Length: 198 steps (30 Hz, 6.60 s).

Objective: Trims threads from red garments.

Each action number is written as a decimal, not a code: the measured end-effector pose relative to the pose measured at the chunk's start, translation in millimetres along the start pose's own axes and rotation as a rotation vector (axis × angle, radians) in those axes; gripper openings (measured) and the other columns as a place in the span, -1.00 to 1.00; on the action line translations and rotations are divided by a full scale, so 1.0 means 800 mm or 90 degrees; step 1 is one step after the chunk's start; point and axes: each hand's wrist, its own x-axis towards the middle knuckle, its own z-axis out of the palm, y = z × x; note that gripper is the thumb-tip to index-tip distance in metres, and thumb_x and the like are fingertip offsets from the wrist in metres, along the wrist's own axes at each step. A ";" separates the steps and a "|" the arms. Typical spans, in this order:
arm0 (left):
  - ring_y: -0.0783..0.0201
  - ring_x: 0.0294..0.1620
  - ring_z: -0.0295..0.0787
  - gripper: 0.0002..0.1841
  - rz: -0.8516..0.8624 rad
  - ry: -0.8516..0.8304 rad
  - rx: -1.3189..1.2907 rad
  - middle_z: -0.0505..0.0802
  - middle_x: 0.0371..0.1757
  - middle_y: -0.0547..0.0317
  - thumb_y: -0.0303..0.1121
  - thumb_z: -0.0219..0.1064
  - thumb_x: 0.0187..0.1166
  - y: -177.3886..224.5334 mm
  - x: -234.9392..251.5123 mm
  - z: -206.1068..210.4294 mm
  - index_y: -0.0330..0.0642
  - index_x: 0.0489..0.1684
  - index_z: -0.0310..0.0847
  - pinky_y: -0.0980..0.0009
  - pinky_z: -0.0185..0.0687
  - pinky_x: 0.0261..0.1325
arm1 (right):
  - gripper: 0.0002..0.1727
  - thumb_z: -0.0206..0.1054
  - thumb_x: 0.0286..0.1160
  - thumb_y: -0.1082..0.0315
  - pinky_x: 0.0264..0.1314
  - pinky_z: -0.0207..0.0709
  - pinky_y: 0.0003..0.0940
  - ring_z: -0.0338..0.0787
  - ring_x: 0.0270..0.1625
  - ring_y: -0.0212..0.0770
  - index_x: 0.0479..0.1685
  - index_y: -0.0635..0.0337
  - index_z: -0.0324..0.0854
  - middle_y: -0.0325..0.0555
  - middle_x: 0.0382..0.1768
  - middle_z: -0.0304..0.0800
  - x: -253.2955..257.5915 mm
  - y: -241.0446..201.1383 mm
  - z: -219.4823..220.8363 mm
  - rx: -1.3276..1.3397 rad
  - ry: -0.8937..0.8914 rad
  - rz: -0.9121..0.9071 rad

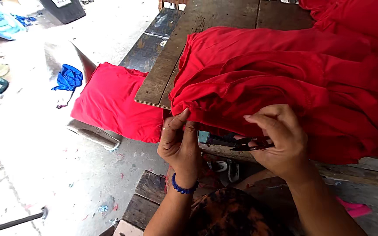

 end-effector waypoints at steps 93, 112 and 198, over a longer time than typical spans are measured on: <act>0.47 -0.21 0.86 -0.94 -0.169 -0.276 -0.111 0.88 -0.08 0.32 -0.27 0.22 0.79 0.007 0.010 -0.026 0.03 -0.08 0.57 0.51 0.81 -0.19 | -0.67 0.38 0.61 0.10 -0.59 0.22 -0.39 0.54 -0.43 -0.19 -0.15 0.22 0.81 0.00 -0.20 0.55 0.047 -0.052 0.015 -0.189 -0.085 0.045; 0.52 -0.43 0.70 -0.75 -0.232 -0.240 -0.106 0.78 -0.24 0.36 -0.57 0.18 0.72 0.011 0.033 -0.025 0.08 0.08 0.33 0.63 0.67 -0.39 | -0.83 0.48 0.41 0.40 -0.18 0.64 -0.46 0.75 -0.20 -0.34 -0.10 0.29 0.80 -0.07 -0.16 0.79 0.037 0.020 -0.011 0.014 -0.097 0.157; 0.51 -0.05 0.62 -0.89 0.243 -0.307 0.313 0.66 -0.12 0.15 -0.49 0.29 0.66 0.060 0.037 -0.001 -0.32 -0.28 0.63 0.67 0.55 0.04 | -0.37 0.68 0.11 -0.08 -0.23 0.55 -0.72 0.65 -0.17 -0.57 -0.01 0.29 0.76 -0.20 -0.10 0.70 0.114 0.040 -0.048 0.246 -0.282 -0.028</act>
